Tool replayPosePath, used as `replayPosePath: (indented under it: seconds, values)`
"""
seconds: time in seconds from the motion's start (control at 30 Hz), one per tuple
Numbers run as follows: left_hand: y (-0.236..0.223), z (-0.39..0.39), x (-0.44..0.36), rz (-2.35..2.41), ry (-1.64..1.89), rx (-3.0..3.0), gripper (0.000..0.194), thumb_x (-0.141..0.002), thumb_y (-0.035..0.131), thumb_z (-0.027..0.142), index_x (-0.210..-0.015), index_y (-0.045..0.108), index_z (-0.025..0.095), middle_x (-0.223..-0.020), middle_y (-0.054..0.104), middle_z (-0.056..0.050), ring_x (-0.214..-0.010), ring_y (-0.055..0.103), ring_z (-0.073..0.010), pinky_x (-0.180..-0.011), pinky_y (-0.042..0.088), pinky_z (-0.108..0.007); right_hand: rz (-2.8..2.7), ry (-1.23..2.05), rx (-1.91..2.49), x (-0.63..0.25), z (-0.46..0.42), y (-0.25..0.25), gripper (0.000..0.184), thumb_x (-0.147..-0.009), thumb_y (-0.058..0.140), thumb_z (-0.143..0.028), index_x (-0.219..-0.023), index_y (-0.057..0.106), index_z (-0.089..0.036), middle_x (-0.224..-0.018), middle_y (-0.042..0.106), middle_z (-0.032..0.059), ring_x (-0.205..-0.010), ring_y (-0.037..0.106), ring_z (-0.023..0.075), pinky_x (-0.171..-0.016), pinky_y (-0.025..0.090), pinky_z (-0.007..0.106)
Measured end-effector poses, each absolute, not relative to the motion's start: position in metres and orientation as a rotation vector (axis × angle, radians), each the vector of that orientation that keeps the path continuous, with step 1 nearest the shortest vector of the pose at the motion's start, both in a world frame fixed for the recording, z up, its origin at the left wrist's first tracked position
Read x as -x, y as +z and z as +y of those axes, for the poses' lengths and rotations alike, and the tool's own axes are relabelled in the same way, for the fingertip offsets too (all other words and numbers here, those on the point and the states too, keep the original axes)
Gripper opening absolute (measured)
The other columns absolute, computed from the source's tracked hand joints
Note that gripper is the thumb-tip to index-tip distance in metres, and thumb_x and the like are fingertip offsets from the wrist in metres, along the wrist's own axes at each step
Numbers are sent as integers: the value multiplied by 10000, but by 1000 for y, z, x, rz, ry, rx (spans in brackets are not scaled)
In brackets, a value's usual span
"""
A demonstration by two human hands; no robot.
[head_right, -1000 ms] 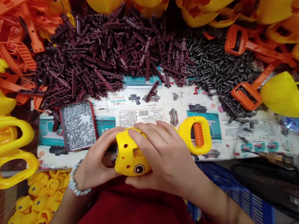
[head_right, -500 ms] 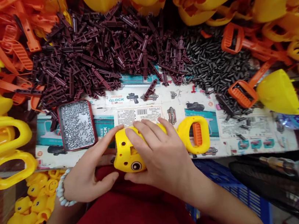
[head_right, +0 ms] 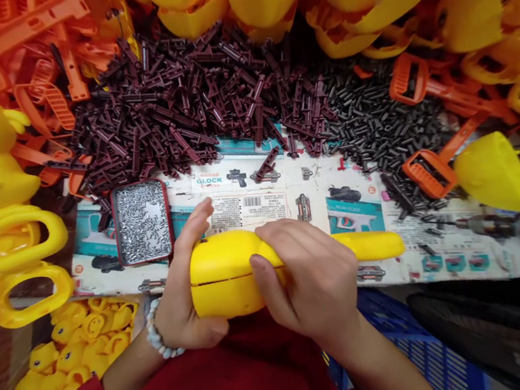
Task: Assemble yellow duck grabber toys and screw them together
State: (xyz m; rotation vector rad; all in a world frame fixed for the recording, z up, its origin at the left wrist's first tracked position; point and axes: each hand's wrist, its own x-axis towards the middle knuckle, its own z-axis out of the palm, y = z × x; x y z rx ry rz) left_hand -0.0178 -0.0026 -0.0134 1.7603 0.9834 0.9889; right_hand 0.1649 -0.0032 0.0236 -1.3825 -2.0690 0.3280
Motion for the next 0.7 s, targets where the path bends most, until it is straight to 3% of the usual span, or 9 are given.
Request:
replayPosePath:
  seconds: [0.13,0.27,0.37,0.5,0.7]
  values:
    - [-17,2,11,975,1131,-1820,695,-747,548,621,-1250,441,153,-1181,553,-164,-1098,551,-296,-938,458,-443,-2027,261,1406,-161,-5,20,205,-945,399,-238,-955,548,-97,-925,581,62,-865,566,197,-769,436,295]
    - [-13,3,8,1012,1225,-1820,572,-795,483,566,-1168,494,132,-1036,597,-141,-941,603,-262,-816,503,-403,-1990,262,1480,-161,-2,22,232,-964,363,-243,-881,542,-121,-862,578,61,-789,556,176,-680,415,288]
    - [-12,3,9,1030,1121,-1813,695,-779,437,681,-1212,460,138,-1145,557,-167,-1056,561,-293,-898,461,-441,-1964,272,1497,-161,-1,22,289,-976,326,-259,-847,548,-125,-847,579,47,-777,557,161,-676,413,282]
    - [-13,2,10,1002,1070,-1815,821,-762,392,748,-1335,348,162,-1378,397,-187,-1289,378,-325,-1074,295,-490,-1995,231,1496,-161,-4,22,279,-962,327,-266,-918,548,-101,-913,582,63,-850,563,195,-756,425,301]
    - [-13,-1,8,1017,1061,-1729,991,-657,445,819,-1393,279,176,-1444,322,-178,-1307,345,-383,-1082,262,-550,-2032,249,1446,-163,-5,21,299,-957,341,-265,-983,574,-79,-986,582,68,-944,560,224,-869,432,329]
